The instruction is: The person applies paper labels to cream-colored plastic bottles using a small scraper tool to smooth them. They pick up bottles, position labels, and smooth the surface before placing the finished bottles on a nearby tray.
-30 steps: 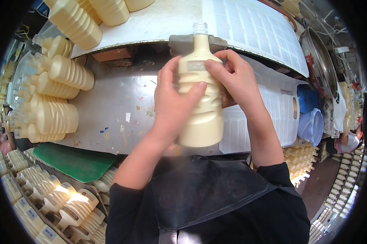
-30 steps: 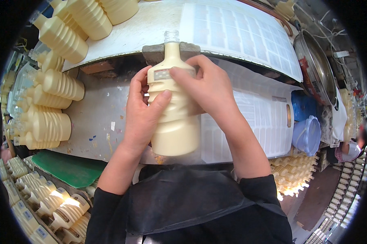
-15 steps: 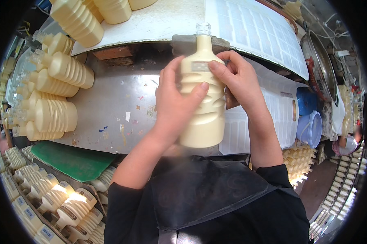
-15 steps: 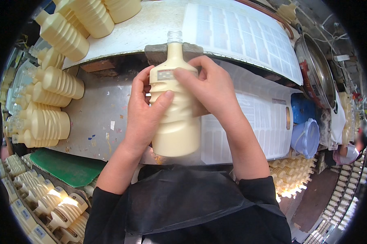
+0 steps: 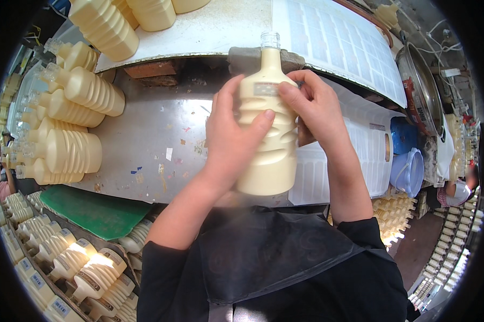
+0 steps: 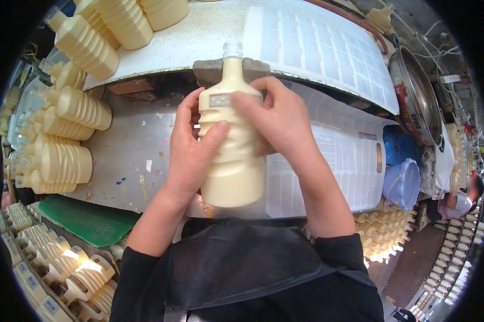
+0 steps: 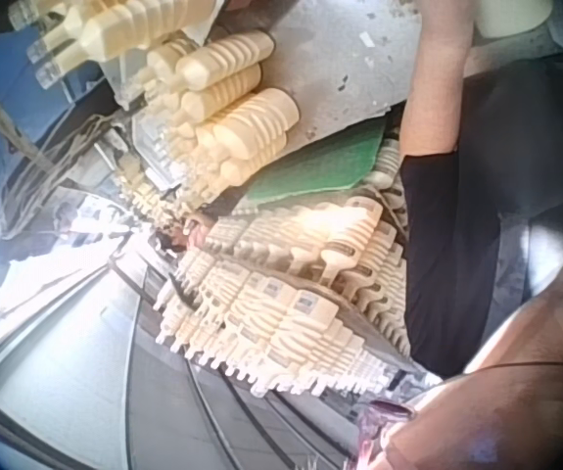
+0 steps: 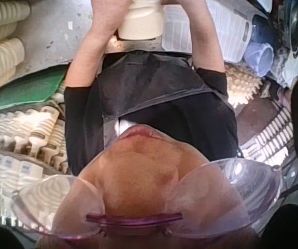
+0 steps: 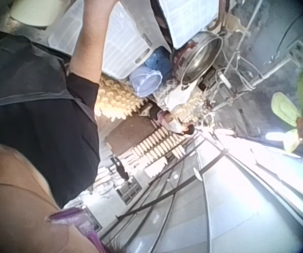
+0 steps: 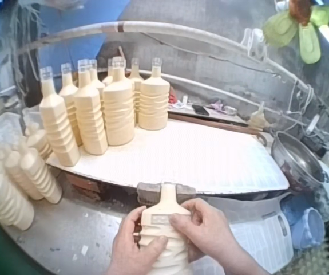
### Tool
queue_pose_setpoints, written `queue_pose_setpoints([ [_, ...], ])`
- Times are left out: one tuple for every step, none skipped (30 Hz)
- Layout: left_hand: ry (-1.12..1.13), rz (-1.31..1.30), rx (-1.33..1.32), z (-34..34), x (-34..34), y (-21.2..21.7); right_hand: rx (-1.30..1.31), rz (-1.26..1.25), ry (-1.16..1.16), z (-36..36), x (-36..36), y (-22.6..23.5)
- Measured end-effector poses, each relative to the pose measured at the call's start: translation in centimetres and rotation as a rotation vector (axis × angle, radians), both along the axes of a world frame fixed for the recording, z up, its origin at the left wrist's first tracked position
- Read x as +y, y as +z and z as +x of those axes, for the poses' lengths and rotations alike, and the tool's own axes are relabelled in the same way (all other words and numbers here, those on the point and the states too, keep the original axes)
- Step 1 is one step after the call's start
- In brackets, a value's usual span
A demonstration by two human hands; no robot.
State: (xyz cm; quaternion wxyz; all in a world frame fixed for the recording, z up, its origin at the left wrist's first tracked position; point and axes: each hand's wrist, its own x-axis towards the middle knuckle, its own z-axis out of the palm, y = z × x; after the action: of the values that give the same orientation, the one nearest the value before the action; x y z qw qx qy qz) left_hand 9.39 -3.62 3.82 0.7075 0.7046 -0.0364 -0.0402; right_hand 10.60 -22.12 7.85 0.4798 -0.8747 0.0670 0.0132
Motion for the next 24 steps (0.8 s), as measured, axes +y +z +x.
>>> queue_pose_setpoints([
  [0.001, -0.007, 0.000, 0.0, 0.1, -0.1, 0.028, 0.165, -0.002, -0.1, -0.2, 0.0],
  [-0.001, -0.018, -0.008, 0.0, 0.2, -0.2, 0.057, 0.339, 0.030, -0.2, -0.7, 0.1],
  [-0.010, -0.055, 0.019, 0.0, 0.3, -0.3, 0.077, 0.520, 0.062, -0.4, -1.3, 0.2],
  [-0.027, -0.095, 0.039, 0.0, 0.5, -0.5, 0.143, 0.547, 0.006, -0.3, -1.4, 0.0],
  [-0.045, -0.143, 0.045, 0.0, 0.6, -0.7, 0.117, 0.573, 0.059, -0.4, -1.6, -0.2],
  [-0.060, -0.170, 0.057, 0.0, 0.6, -0.9, 0.109, 0.582, 0.033, -0.5, -1.6, -0.6],
  [-0.078, -0.203, 0.056, 0.1, 0.6, -1.0, 0.152, 0.567, -0.056, -0.6, -1.5, -1.0],
  [-0.096, -0.235, 0.054, 0.2, 0.6, -1.1, 0.165, 0.611, -0.024, -0.7, -1.4, -1.3],
  [-0.092, -0.203, 0.020, 0.4, 0.6, -1.2, 0.093, 0.602, 0.016, -0.7, -1.2, -1.7],
  [-0.089, -0.170, -0.014, 0.5, 0.6, -1.1, 0.073, 0.589, 0.029, -0.9, -1.3, -1.8],
  [-0.079, -0.123, -0.012, 0.7, 0.5, -0.9, 0.033, 0.586, 0.086, -1.0, -1.2, -1.9],
  [-0.045, -0.002, -0.101, 0.9, 0.6, -0.6, 0.037, 0.592, 0.079, -1.1, -1.1, -1.9],
  [-0.066, -0.077, -0.100, 1.1, 0.6, -0.3, 0.065, 0.567, 0.029, -1.2, -1.0, -1.9],
  [-0.084, -0.143, -0.062, 1.3, 0.7, 0.1, 0.069, 0.548, 0.031, -1.2, -1.0, -1.9],
  [-0.104, -0.223, -0.036, 1.4, 0.6, 0.5, 0.035, 0.543, 0.048, -1.2, -1.0, -1.8],
  [-0.110, -0.233, -0.027, 1.5, 0.5, 0.8, 0.030, 0.522, 0.038, -1.1, -0.9, -1.8],
  [-0.097, -0.193, 0.009, 1.6, 0.1, 1.0, -0.012, 0.516, 0.041, -0.8, -0.6, -2.0],
  [-0.091, -0.182, 0.008, 1.7, -0.3, 1.1, -0.016, 0.493, 0.048, -0.8, -0.7, -2.0],
  [-0.090, -0.178, -0.006, 1.8, -0.7, 1.2, -0.027, 0.515, 0.045, -0.7, -0.7, -2.2],
  [-0.081, -0.152, -0.010, 1.9, -0.8, 1.2, 0.001, 0.520, 0.047, -0.6, -0.8, -2.4],
  [-0.076, -0.134, -0.027, 2.0, -1.0, 1.2, 0.039, 0.525, 0.037, -0.6, -0.9, -2.5],
  [-0.065, -0.111, -0.024, 2.0, -1.1, 1.2, 0.021, 0.527, 0.050, -0.6, -1.0, -2.8],
  [-0.073, -0.114, -0.037, 2.0, -1.2, 1.1, 0.013, 0.528, 0.051, -0.6, -1.1, -2.9],
  [-0.075, -0.111, -0.031, 2.0, -1.2, 1.1, -0.010, 0.535, 0.063, -0.6, -1.2, -3.1],
])
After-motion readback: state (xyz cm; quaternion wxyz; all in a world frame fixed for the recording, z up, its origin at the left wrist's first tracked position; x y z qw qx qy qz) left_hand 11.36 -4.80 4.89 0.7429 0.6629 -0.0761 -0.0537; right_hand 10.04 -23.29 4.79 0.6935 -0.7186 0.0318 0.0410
